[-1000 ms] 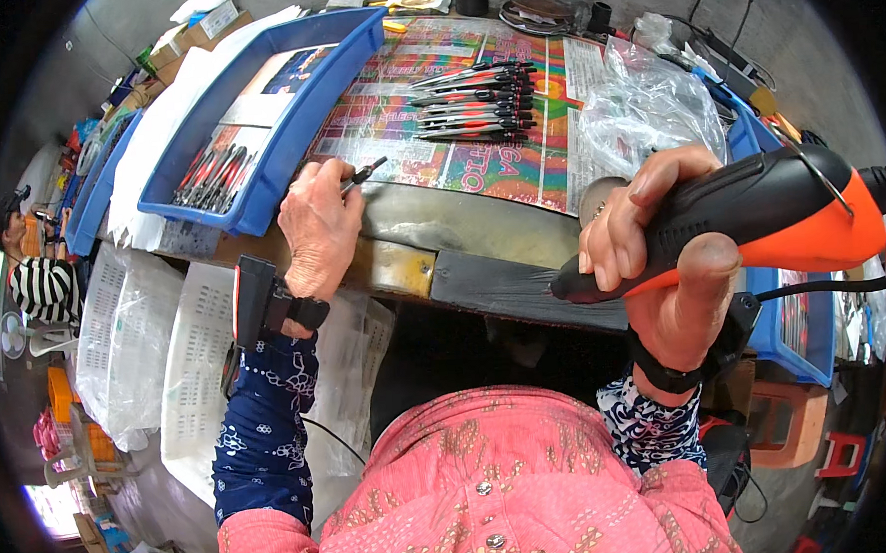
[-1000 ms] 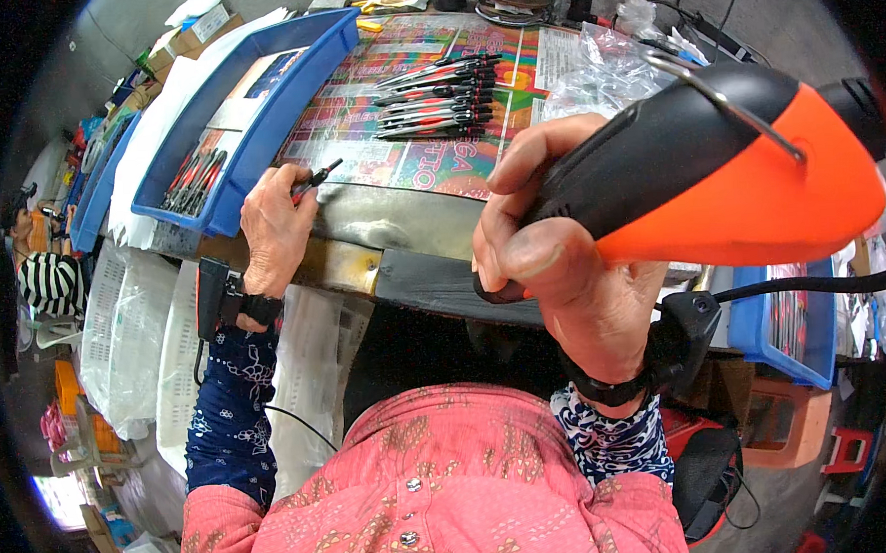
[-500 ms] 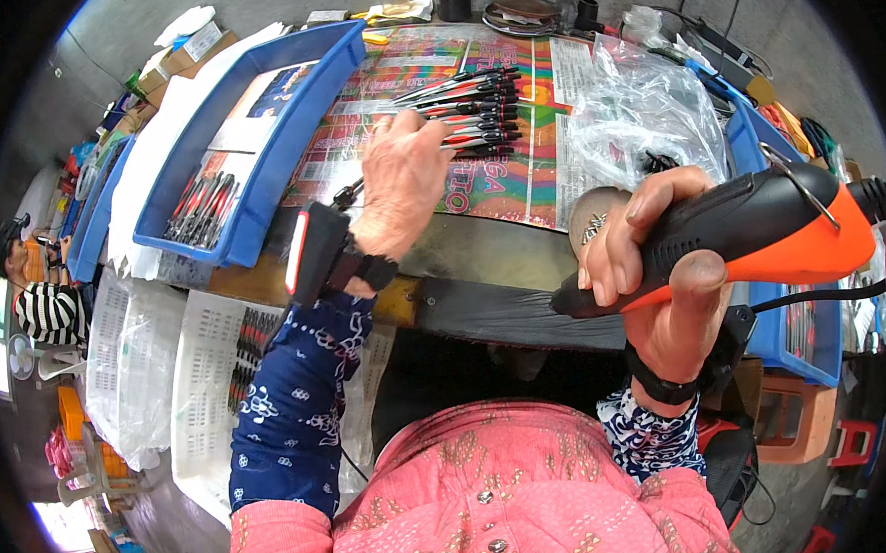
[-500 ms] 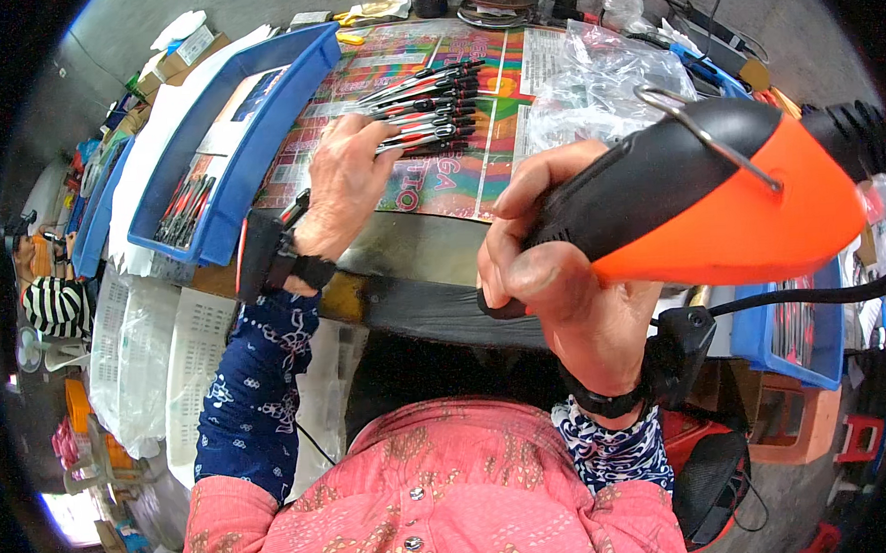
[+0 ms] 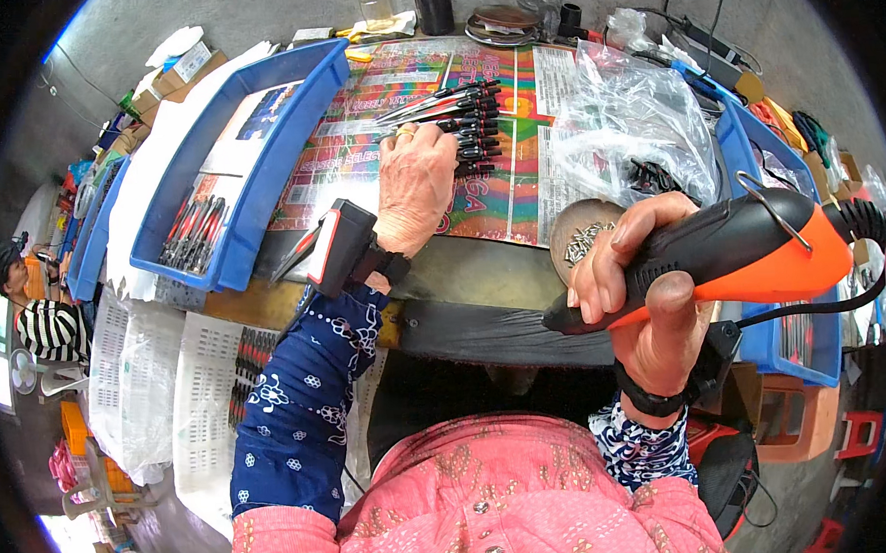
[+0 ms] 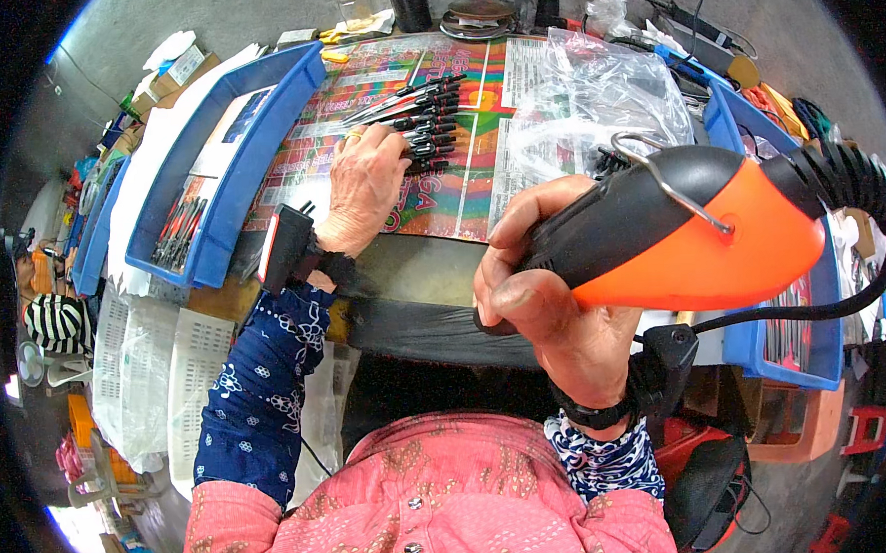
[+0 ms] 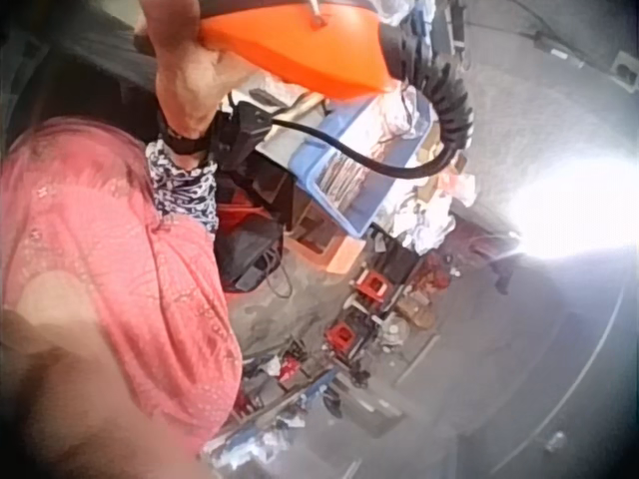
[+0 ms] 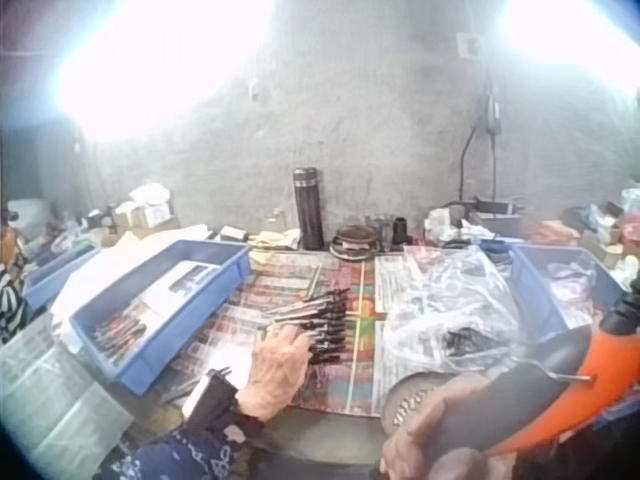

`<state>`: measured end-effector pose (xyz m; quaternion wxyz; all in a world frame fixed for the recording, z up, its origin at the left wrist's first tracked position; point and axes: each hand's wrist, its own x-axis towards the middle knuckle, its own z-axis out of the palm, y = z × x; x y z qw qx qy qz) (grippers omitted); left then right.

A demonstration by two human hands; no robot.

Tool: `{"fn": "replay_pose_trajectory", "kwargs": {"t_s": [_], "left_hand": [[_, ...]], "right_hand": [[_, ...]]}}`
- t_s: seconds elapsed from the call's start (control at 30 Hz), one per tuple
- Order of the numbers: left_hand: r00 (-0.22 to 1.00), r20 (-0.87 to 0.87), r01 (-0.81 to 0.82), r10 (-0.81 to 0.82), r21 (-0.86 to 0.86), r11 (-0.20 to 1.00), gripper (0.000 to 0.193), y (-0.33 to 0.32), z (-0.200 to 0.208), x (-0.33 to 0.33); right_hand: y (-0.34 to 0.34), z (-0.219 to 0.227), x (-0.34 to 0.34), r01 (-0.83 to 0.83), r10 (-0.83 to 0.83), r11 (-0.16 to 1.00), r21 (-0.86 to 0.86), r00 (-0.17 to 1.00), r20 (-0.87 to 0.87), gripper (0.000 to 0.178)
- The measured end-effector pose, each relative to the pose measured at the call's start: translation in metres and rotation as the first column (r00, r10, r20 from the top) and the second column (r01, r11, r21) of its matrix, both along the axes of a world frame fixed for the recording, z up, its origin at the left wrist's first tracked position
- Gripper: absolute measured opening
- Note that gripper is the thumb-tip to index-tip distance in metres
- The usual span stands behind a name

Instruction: The person picks small black components from a white basket and uses a soldering iron to apply heat to the tips. They place the finished components on the workbench and repeat the process with additional items.

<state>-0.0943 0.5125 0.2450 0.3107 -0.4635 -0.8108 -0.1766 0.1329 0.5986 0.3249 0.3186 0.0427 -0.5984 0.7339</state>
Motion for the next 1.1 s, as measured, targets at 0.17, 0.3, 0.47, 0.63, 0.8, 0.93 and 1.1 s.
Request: {"fn": "replay_pose_trajectory", "kwargs": {"t_s": [0.17, 0.3, 0.47, 0.63, 0.8, 0.93, 1.1], "left_hand": [[0.997, 0.069, 0.031, -0.037, 0.090, 0.995, 0.017, 0.000, -0.003, -0.002], [0.985, 0.158, 0.062, -0.077, 0.096, 0.993, 0.021, -0.004, -0.003, -0.010], [0.959, 0.253, 0.096, -0.125, 0.124, 0.988, 0.023, -0.009, 0.002, -0.017], [0.873, 0.404, 0.166, -0.272, 0.276, 0.947, 0.022, -0.020, 0.017, -0.007], [0.819, 0.444, 0.183, -0.364, 0.399, 0.899, 0.031, -0.047, 0.034, 0.038], [0.585, 0.710, 0.094, -0.392, 0.421, 0.902, 0.022, -0.082, 0.041, 0.090], [-0.108, 0.840, -0.142, -0.532, 0.517, 0.844, 0.022, -0.117, 0.034, 0.144]], "right_hand": [[-0.001, -0.005, -0.001, -0.163, 0.132, 0.972, -0.168, 0.974, -0.182, 0.035], [-0.004, -0.007, 0.000, -0.135, 0.110, 0.979, -0.156, 0.980, -0.164, 0.035], [-0.006, -0.004, -0.001, -0.137, 0.112, 0.981, -0.140, 0.978, -0.177, 0.034], [-0.010, -0.002, -0.003, -0.098, 0.078, 0.988, -0.119, 0.983, -0.164, 0.031], [-0.015, 0.004, 0.001, -0.008, 0.006, 0.986, 0.165, 1.000, 0.010, 0.058], [-0.021, 0.009, 0.002, -0.033, 0.026, 0.981, 0.193, 0.999, 0.040, 0.060], [-0.034, 0.015, 0.006, -0.042, 0.021, 0.966, 0.254, 0.996, 0.083, 0.066]]}}
